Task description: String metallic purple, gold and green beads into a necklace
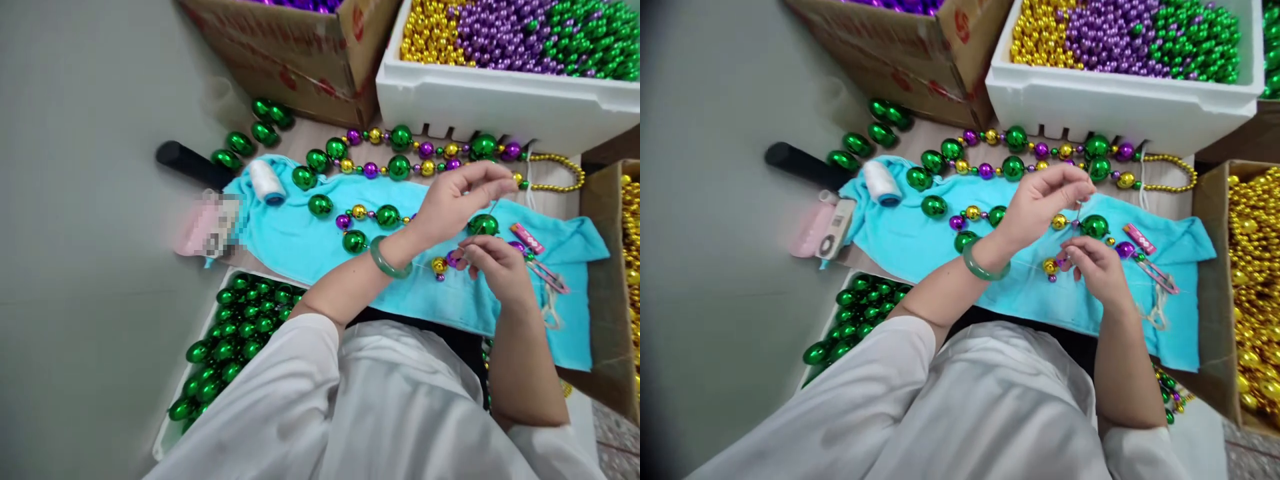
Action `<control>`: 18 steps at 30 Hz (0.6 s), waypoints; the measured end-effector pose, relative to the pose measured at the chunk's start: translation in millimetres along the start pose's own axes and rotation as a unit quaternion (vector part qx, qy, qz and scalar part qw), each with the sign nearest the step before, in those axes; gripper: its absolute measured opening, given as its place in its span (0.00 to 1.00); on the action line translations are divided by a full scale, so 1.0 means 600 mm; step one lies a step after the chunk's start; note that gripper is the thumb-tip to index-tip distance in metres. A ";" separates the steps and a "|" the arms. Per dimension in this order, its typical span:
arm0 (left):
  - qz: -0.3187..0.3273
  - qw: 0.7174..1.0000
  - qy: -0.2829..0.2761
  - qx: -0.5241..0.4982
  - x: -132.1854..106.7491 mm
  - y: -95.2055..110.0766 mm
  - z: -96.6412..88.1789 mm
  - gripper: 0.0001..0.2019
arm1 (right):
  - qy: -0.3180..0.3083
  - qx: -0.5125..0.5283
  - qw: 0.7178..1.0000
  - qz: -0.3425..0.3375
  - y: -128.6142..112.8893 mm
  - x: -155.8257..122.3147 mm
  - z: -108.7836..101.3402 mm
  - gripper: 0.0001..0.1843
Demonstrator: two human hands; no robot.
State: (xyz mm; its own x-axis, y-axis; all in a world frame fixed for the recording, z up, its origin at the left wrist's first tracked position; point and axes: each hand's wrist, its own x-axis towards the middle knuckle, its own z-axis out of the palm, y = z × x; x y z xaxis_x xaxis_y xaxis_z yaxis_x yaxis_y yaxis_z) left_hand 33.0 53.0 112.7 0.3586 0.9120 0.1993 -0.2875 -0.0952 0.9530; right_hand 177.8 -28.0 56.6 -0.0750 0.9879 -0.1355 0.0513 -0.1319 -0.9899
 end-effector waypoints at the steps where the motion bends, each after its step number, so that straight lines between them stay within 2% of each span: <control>1: -0.015 1.000 0.009 0.002 0.003 0.003 0.001 0.08 | -0.006 0.010 1.000 0.010 0.005 0.001 -0.003 0.09; 4: -0.054 0.998 0.018 0.037 0.008 0.006 0.006 0.10 | 0.015 0.057 0.998 0.013 0.026 0.001 -0.017 0.07; 6: -0.055 0.996 0.005 0.064 0.009 0.000 0.005 0.11 | 0.048 0.074 0.996 -0.008 0.036 -0.001 -0.026 0.06; 9: -0.046 0.989 -0.039 0.136 0.000 -0.019 -0.010 0.13 | 0.119 0.099 0.986 -0.061 0.030 -0.003 -0.040 0.07; 11: -0.064 0.967 -0.093 0.229 -0.018 -0.037 -0.028 0.14 | 0.161 0.114 0.976 -0.095 0.014 -0.006 -0.049 0.07; 13: -0.093 0.918 -0.169 0.346 -0.047 -0.055 -0.046 0.15 | 0.187 0.119 0.968 -0.118 -0.008 -0.009 -0.057 0.08; 15: -0.119 0.848 -0.244 0.456 -0.082 -0.072 -0.058 0.17 | 0.205 0.123 0.962 -0.132 -0.031 -0.013 -0.063 0.08; 18: -0.122 0.751 -0.300 0.575 -0.129 -0.090 -0.061 0.15 | 0.241 0.115 0.952 -0.146 -0.062 -0.021 -0.067 0.07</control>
State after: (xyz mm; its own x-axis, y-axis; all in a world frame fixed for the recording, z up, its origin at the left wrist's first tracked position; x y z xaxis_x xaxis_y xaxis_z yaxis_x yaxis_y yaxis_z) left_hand -11.5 2.0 37.3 0.7119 0.6462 -0.2750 0.6846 -0.5514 0.4768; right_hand 216.7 -32.6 96.7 0.4171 0.9001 0.1259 -0.1259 0.1944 -0.9728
